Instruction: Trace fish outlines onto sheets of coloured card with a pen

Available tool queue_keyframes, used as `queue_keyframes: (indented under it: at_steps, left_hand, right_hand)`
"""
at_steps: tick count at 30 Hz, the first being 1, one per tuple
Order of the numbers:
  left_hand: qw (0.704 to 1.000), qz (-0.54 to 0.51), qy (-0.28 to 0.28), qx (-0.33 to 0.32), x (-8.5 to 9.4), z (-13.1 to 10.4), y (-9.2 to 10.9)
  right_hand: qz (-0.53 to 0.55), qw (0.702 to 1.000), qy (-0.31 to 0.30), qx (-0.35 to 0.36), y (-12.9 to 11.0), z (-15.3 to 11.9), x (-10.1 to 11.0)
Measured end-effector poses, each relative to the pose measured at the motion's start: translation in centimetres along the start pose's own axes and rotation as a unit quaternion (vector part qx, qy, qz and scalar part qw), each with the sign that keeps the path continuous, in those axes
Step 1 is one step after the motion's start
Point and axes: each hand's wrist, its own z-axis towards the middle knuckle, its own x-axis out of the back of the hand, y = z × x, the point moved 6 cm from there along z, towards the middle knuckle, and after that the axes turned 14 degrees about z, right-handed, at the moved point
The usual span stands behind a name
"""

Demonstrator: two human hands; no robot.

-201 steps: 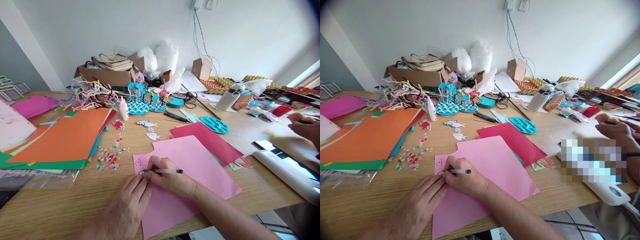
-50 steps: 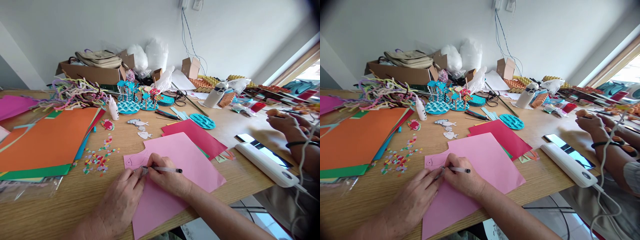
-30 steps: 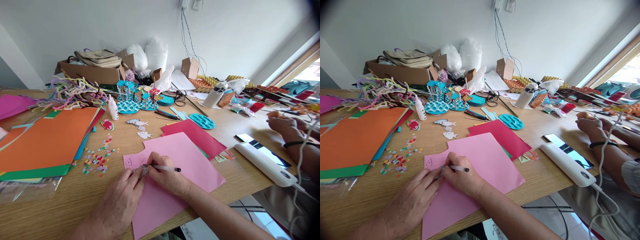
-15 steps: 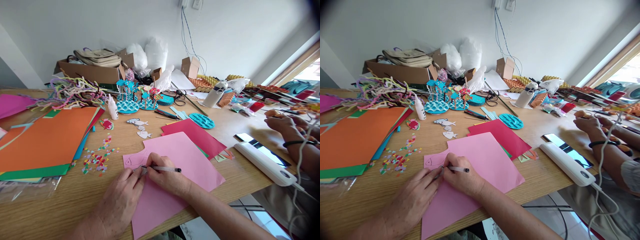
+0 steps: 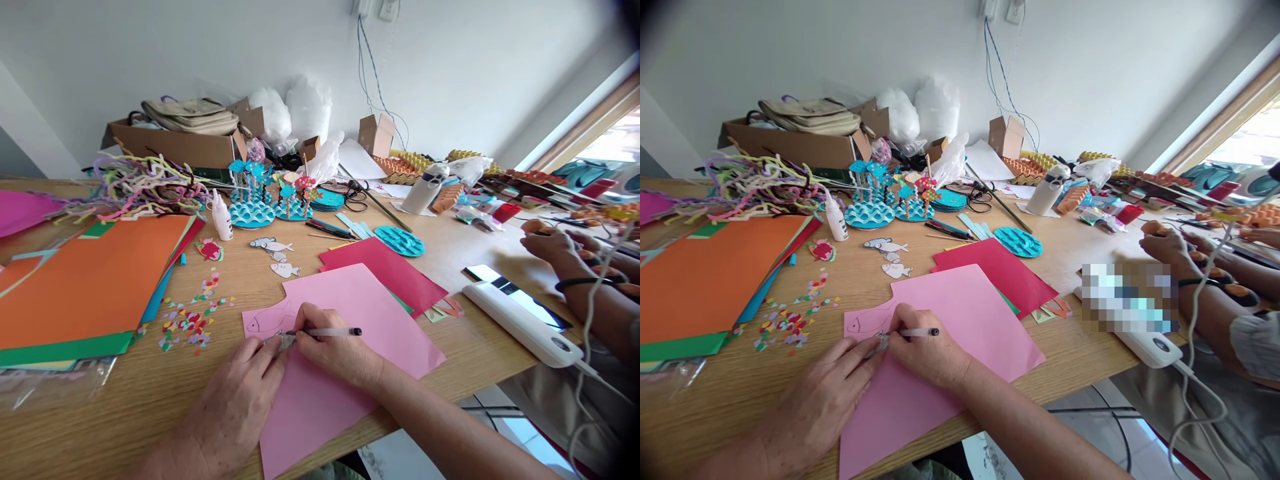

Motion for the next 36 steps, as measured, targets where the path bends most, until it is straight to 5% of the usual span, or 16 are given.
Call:
queue_keyframes:
  at_steps: [10,16,36]
  left_hand:
    - [0.998,0.033,0.054,-0.006,-0.1,0.1,0.1]
    - [0.995,0.074,0.035,-0.051,0.3,0.8,0.4]
    - [0.997,0.071,0.018,-0.034,-0.1,1.2,0.6]
  right_hand:
    - [0.068,0.997,0.016,-0.018,0.7,0.2,0.5]
    - [0.043,0.999,0.010,-0.017,0.6,0.2,0.3]
    - [0.012,1.000,0.000,-0.018,0.6,0.0,1.1]
